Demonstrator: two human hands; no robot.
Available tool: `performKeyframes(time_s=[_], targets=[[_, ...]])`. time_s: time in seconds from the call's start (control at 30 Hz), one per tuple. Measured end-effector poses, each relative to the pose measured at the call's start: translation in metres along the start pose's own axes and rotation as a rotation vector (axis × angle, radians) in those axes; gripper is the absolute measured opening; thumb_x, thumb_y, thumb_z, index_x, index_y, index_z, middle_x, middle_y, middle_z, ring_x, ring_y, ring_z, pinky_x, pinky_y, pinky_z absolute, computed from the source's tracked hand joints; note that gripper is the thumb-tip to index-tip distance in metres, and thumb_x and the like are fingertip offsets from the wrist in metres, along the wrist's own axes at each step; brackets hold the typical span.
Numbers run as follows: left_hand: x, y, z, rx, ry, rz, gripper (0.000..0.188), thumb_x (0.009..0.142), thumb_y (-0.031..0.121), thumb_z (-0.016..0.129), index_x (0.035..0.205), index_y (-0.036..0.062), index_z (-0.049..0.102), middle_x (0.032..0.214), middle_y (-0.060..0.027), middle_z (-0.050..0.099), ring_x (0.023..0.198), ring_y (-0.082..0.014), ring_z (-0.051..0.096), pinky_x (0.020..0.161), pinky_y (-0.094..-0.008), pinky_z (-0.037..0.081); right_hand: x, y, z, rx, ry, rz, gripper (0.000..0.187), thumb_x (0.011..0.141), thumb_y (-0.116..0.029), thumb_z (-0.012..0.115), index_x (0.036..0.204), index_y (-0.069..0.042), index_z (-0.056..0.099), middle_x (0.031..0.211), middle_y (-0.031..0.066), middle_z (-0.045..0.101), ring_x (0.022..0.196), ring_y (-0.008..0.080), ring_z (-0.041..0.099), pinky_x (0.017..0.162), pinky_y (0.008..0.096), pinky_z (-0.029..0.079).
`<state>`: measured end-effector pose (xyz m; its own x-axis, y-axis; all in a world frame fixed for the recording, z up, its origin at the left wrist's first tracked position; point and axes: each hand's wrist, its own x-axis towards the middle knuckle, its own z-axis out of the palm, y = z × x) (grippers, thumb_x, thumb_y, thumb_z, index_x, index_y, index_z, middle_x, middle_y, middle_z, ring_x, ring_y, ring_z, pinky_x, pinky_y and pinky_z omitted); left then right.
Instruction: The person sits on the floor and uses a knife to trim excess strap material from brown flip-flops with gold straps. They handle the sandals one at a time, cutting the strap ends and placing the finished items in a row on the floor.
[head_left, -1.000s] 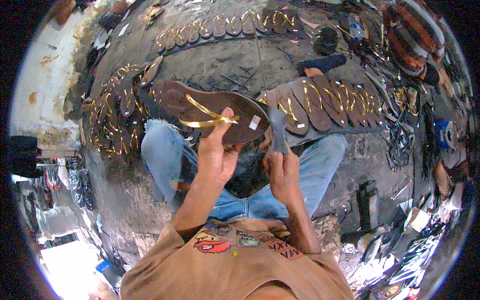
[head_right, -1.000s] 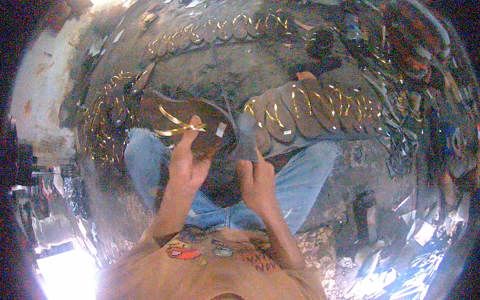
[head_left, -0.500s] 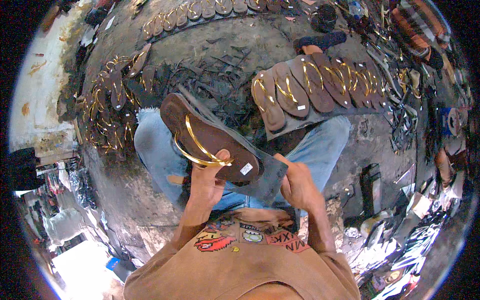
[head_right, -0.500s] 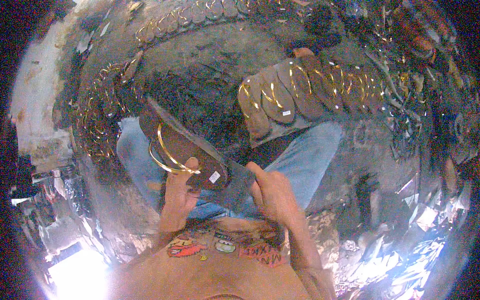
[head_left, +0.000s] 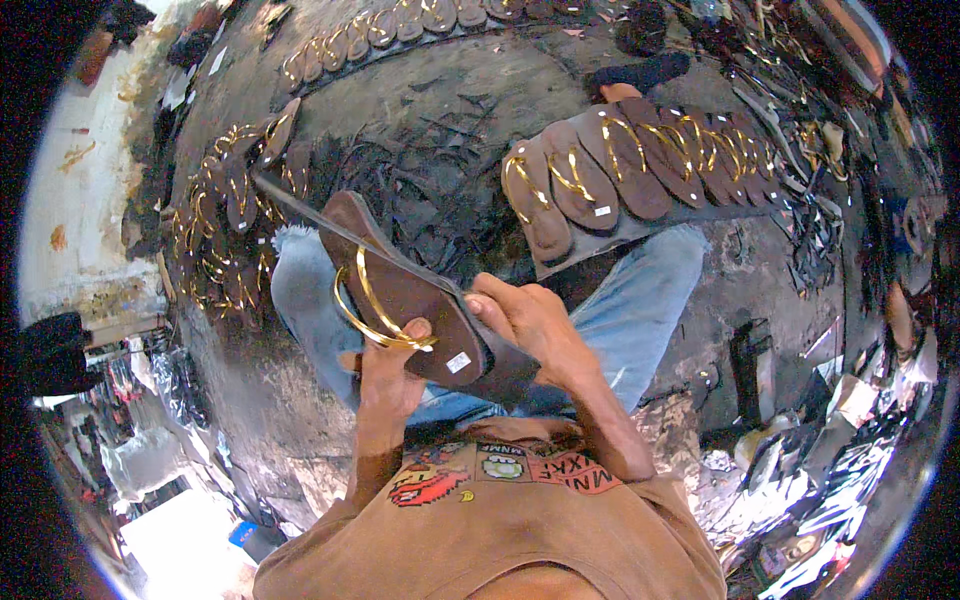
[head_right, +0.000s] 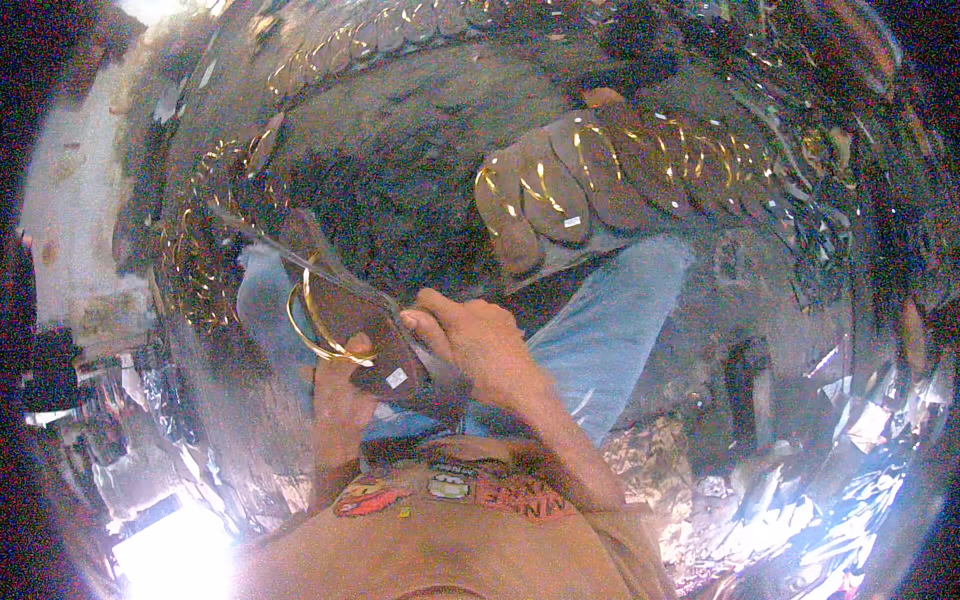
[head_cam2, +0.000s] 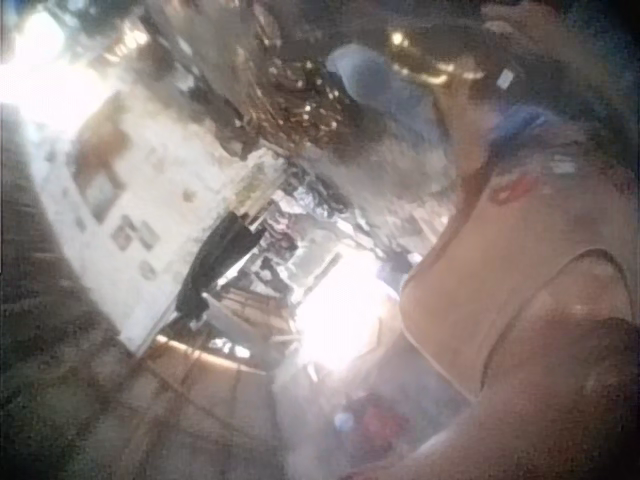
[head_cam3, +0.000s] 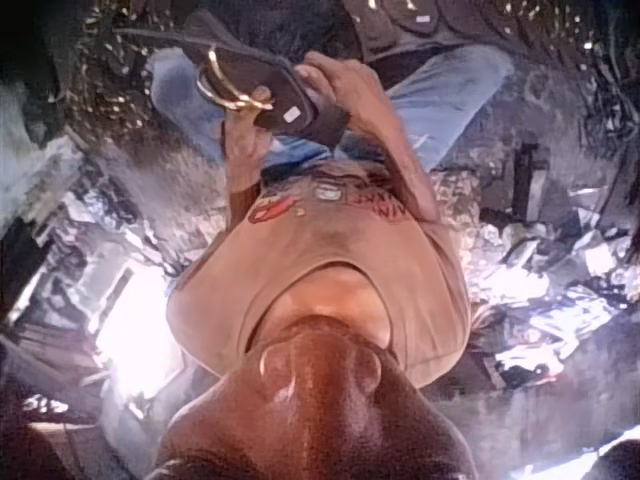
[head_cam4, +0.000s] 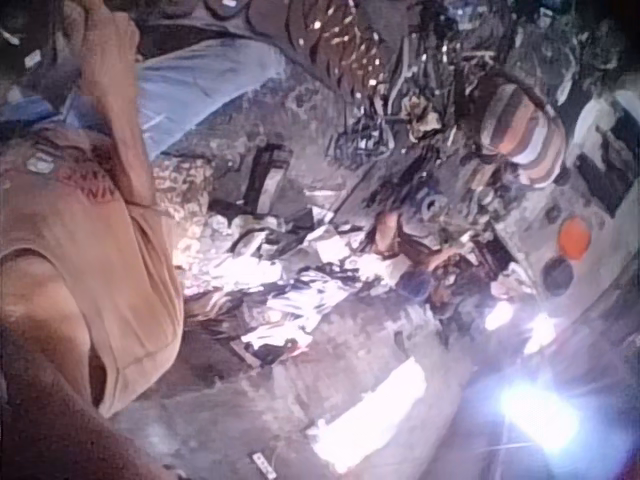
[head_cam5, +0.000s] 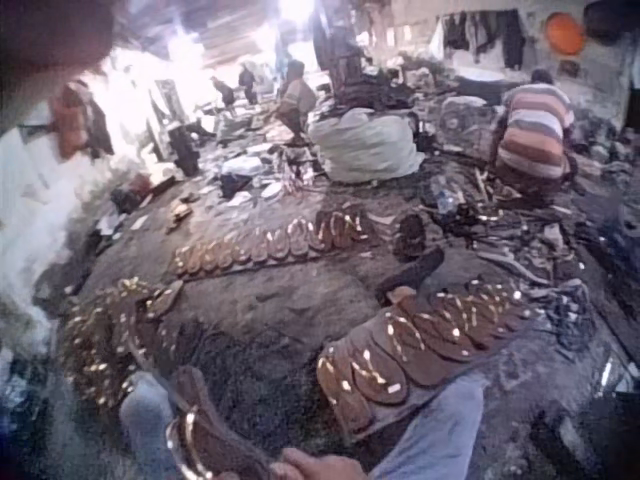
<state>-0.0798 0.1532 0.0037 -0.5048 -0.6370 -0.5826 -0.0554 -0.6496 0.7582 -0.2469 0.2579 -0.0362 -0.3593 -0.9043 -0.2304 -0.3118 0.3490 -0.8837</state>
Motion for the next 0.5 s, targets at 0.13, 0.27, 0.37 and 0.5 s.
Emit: performKeyframes(time_s=[0.13,0.27,0.37,0.5], targets=[[0.009,0.01,0.001,-0.118,0.101,0.092,0.053,0.092,0.011,0.068,0.141,0.003,0.048,0.128,-0.0123,0.061,0.115,-0.0262,0.062,0.098,-0.0409,0.055,0.025,0.058,0.018,0.45,0.562,-0.053,0.036,0.108,-0.04,0.043,0.094,-0.009,0.056,0.063,0.0077,0.053,0.053,0.0205,0.053,0.048,0.034,0.042],[0.088,0.077,-0.02,-0.927,-0.641,0.257,0.051,0.098,0.039,0.061,0.14,0.0089,0.054,0.149,-0.0153,0.05,0.14,-0.032,0.045,0.12,-0.0497,0.031,-0.03,0.047,-0.046,0.823,0.835,0.194,0.039,0.109,-0.04,0.039,0.096,-0.008,0.057,0.068,0.0021,0.052,0.054,0.0118,0.048,0.05,0.0291,0.039],[0.179,0.016,0.042,-0.066,-0.215,0.276,0.05,0.096,0.043,0.064,0.132,0.0098,0.055,0.126,-0.0113,0.057,0.12,-0.0267,0.053,0.098,-0.0422,0.04,-0.069,0.076,-0.073,0.821,1.074,0.129,0.05,0.106,-0.055,0.038,0.1,-0.007,0.052,0.065,0.0003,0.047,0.049,0.0095,0.045,0.046,0.0265,0.039],[0.254,-0.139,0.042,0.218,-0.214,-0.44,0.069,0.088,0.05,0.075,0.135,0.0041,0.054,0.111,-0.011,0.065,0.1,-0.021,0.061,0.075,-0.0342,0.049,-0.082,0.072,-0.064,0.799,0.933,0.176,0.045,0.107,-0.051,0.039,0.109,-0.007,0.051,0.067,0.0005,0.048,0.05,0.0096,0.046,0.047,0.0271,0.041]])
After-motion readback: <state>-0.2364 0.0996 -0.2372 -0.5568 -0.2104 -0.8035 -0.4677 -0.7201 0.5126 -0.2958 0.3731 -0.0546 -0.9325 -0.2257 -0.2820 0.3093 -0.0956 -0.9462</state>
